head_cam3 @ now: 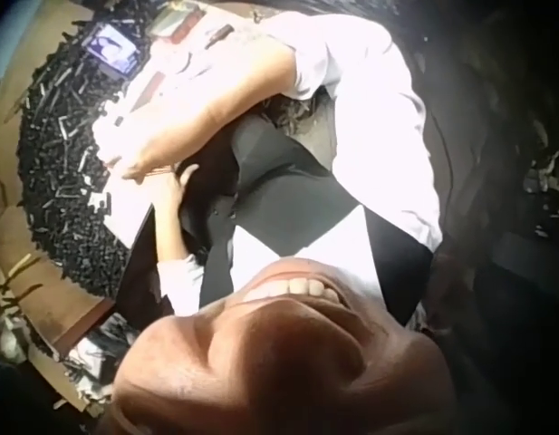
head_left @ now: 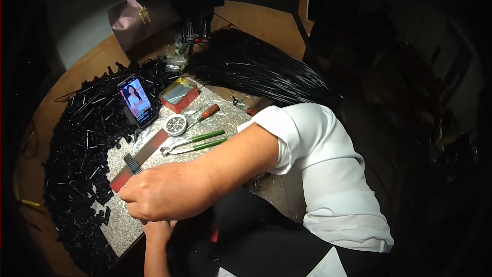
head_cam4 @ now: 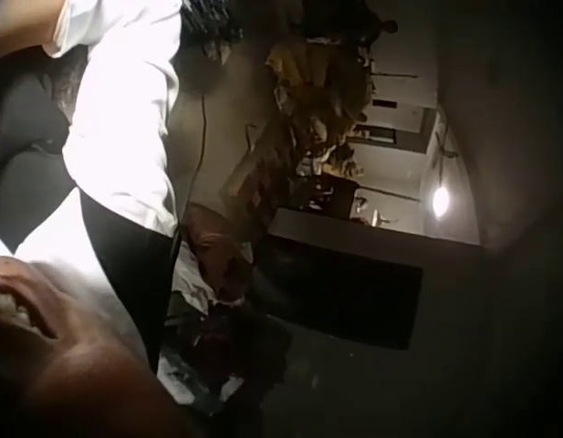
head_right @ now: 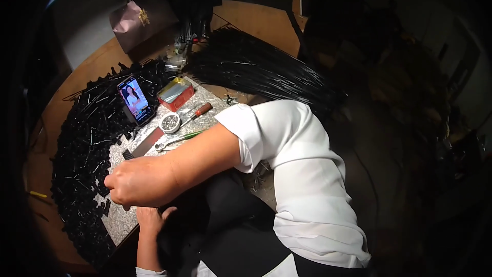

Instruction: Assembling black wires into plastic connectors using pliers and a hammer on a workbench.

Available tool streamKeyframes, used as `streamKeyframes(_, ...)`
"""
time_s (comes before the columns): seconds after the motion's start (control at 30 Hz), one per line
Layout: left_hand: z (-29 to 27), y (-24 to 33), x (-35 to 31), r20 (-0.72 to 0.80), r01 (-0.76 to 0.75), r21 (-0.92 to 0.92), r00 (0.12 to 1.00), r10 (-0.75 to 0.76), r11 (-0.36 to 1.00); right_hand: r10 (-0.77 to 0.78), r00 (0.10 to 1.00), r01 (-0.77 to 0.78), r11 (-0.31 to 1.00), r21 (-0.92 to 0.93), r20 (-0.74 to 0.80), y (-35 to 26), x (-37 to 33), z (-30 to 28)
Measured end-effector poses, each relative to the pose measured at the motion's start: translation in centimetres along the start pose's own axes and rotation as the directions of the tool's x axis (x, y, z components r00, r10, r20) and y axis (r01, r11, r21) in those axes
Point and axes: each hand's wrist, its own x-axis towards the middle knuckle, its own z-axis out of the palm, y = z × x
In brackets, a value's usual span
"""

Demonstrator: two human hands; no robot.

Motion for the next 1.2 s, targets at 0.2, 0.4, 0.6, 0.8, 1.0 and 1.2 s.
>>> streamKeyframes(0.2, -1.7, 1.4, -0.8, -0.122, -0.193, -0.079, 0.976, 0.182, 0.978, 0.04, 0.994, -0.028, 0.993, 0.113, -0.102, 0.7, -0.3, 0.2)
streamKeyframes(0.4, -2.6, 1.3, -0.6, -0.261, -0.318, -0.251, 0.932, 0.252, 0.914, 0.115, 0.982, -0.08, 0.973, 0.217, -0.151, -0.3, 0.3, -2.7)
streamKeyframes(0.6, -3.8, 0.7, 0.5, -0.295, -0.246, -0.35, 0.945, 0.143, 0.904, -0.055, 0.987, 0.074, 0.99, 0.12, -0.149, 1.1, 4.3, -5.4)
streamKeyframes(0.8, -6.4, 0.0, 1.0, -0.297, -0.299, -0.261, 0.93, 0.218, 0.918, -0.004, 0.997, 0.011, 0.995, 0.103, -0.076, 1.1, 6.0, -7.7)
streamKeyframes(1.0, -9.8, 0.6, 1.2, -0.29, -0.286, -0.321, 0.937, 0.194, 0.903, -0.053, 0.993, 0.053, 0.999, -0.001, -0.108, 0.5, 8.1, -10.8)
streamKeyframes(1.2, -14.2, 1.8, 1.2, -0.141, -0.087, -0.697, 0.99, -0.018, 0.712, -0.016, 0.997, -0.005, 0.958, -0.287, -0.07, 0.5, 9.2, -12.5)
